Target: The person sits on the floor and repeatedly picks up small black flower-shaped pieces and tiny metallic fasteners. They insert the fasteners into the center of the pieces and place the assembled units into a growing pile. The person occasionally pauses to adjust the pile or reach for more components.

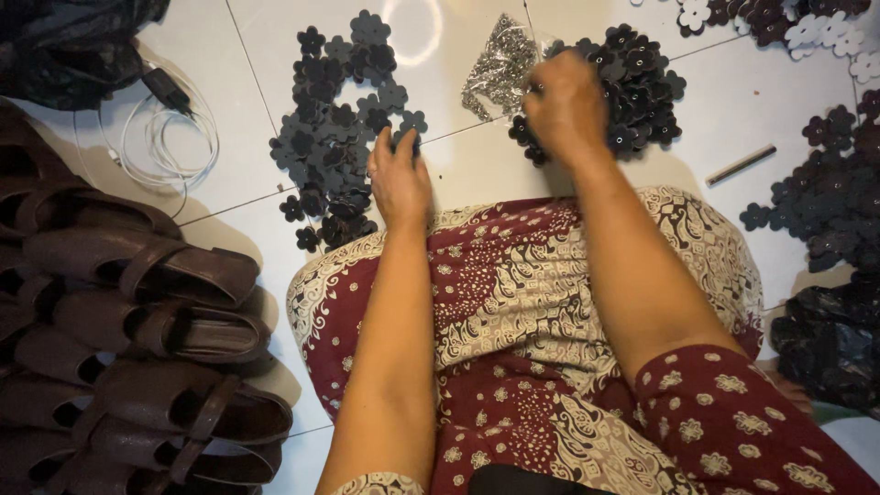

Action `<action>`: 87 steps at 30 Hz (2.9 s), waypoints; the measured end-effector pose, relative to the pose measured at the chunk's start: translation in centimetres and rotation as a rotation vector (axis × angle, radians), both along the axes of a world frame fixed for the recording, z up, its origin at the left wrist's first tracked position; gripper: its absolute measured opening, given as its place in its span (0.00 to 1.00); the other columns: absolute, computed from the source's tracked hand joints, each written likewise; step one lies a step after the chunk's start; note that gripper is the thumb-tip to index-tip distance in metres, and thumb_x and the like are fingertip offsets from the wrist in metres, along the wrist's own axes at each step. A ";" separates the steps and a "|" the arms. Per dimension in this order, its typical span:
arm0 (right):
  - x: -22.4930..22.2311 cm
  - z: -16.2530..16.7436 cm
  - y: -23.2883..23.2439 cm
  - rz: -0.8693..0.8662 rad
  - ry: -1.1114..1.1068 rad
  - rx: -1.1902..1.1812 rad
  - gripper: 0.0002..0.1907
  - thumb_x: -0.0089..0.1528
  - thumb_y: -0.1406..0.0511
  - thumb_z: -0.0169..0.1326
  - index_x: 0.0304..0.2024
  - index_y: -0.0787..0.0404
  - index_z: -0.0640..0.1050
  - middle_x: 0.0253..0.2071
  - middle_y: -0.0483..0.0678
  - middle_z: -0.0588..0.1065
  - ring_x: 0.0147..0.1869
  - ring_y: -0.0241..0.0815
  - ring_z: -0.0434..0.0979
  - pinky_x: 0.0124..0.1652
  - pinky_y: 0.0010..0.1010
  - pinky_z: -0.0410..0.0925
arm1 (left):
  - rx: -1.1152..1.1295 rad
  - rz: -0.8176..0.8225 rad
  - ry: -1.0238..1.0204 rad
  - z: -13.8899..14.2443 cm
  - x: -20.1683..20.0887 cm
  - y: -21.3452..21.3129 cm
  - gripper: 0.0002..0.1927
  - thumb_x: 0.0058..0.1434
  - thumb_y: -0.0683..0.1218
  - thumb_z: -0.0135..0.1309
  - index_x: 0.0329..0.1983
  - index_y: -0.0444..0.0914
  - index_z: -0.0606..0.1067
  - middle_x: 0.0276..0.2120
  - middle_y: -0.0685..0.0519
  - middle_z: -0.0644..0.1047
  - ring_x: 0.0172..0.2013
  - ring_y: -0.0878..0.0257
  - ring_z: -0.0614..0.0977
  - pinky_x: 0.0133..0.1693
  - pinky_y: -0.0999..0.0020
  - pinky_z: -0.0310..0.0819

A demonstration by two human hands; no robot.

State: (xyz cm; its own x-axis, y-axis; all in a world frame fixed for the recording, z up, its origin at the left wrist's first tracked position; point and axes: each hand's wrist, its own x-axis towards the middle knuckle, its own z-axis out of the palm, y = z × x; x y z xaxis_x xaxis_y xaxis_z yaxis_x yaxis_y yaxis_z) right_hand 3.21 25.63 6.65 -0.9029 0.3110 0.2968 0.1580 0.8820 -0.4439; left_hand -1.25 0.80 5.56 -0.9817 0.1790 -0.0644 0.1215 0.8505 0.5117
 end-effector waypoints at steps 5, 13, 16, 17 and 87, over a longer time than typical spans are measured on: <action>-0.3 -3.1 -4.0 0.187 0.000 -0.151 0.06 0.59 0.70 0.63 0.39 0.62 0.81 0.38 0.57 0.77 0.46 0.60 0.77 0.44 0.47 0.71 | 0.005 0.008 -0.019 -0.3 0.3 -0.4 0.18 0.58 0.41 0.61 0.53 0.43 0.78 0.58 0.48 0.72 0.59 0.47 0.72 0.58 0.55 0.69; 0.2 -3.9 -4.6 0.065 0.016 -0.175 0.06 0.60 0.70 0.62 0.40 0.61 0.80 0.39 0.55 0.77 0.45 0.59 0.78 0.43 0.47 0.71 | 0.079 0.175 -0.118 -0.8 0.5 -0.4 0.25 0.50 0.43 0.66 0.52 0.43 0.76 0.48 0.50 0.76 0.51 0.49 0.75 0.54 0.55 0.69; 0.2 -3.9 -4.6 0.074 0.032 -0.164 0.06 0.61 0.70 0.62 0.40 0.60 0.80 0.39 0.54 0.77 0.45 0.58 0.78 0.43 0.46 0.71 | 0.093 0.192 -0.166 -1.0 0.6 -0.5 0.22 0.51 0.44 0.66 0.50 0.45 0.77 0.46 0.52 0.78 0.50 0.52 0.77 0.54 0.57 0.70; 0.2 -3.9 -4.6 0.076 0.034 -0.162 0.06 0.61 0.70 0.63 0.40 0.61 0.80 0.38 0.54 0.77 0.45 0.57 0.78 0.43 0.46 0.71 | 0.100 0.205 -0.192 -1.1 0.6 -0.5 0.20 0.53 0.45 0.65 0.50 0.45 0.78 0.46 0.53 0.78 0.50 0.53 0.77 0.54 0.58 0.70; -1.0 -1.8 -7.3 0.289 -0.202 -0.751 0.06 0.60 0.68 0.62 0.40 0.61 0.83 0.39 0.47 0.81 0.40 0.36 0.82 0.42 0.28 0.73 | 1.180 0.202 -0.486 -5.7 -0.1 0.1 0.33 0.64 0.32 0.53 0.72 0.36 0.61 0.46 0.43 0.79 0.38 0.64 0.81 0.41 0.70 0.82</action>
State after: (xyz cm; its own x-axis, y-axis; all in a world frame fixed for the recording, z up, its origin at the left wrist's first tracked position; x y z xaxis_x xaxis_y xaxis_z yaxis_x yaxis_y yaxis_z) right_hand 2.23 18.33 4.90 -0.9912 0.1097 -0.0740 0.1106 0.3803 -0.9182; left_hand -1.35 0.95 -0.16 -0.9186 0.2237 -0.3258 -0.3646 -0.1614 0.9171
